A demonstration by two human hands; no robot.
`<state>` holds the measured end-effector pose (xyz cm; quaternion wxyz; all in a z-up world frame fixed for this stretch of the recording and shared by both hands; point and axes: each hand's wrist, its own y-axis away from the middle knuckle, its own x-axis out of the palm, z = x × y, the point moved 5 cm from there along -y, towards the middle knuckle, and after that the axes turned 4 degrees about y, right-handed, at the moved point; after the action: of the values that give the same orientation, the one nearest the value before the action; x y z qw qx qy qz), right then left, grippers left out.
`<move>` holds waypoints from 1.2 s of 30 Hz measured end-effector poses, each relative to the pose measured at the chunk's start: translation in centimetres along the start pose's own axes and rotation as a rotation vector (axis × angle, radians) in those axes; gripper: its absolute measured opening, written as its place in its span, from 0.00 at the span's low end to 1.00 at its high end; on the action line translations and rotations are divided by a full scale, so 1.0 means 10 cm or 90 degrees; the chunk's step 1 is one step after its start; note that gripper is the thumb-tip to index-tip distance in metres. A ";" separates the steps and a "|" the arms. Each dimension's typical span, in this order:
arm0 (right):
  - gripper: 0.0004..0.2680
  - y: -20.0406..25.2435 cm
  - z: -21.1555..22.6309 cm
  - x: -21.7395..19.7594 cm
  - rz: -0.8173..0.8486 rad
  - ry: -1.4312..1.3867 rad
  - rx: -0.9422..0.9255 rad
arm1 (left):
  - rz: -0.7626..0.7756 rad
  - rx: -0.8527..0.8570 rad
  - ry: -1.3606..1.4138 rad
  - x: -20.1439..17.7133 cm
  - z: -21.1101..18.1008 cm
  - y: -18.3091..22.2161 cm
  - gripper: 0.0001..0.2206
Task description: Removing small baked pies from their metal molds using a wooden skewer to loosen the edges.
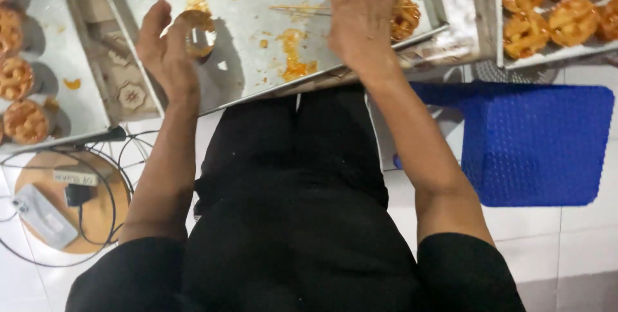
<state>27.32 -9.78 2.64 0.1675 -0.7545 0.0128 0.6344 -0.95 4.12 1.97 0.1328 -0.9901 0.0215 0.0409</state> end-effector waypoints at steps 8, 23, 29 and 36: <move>0.09 0.01 0.28 0.04 -0.110 0.029 -0.105 | -0.039 0.108 -0.119 -0.13 0.13 -0.02 0.13; 0.08 -0.15 0.50 -0.33 0.073 -0.208 -0.150 | 0.058 0.069 -0.236 -0.04 0.35 -0.04 0.11; 0.10 -0.13 -0.49 -0.28 -0.142 0.110 -0.002 | 0.085 0.078 -0.172 0.01 0.25 -0.04 0.09; 0.26 -0.16 -0.72 0.08 0.095 0.108 0.117 | 0.118 0.060 -0.158 0.05 0.14 0.01 0.08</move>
<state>34.69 -10.05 3.28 0.1865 -0.7840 0.1413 0.5750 -0.54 4.37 0.55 0.1763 -0.9638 0.0984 0.1744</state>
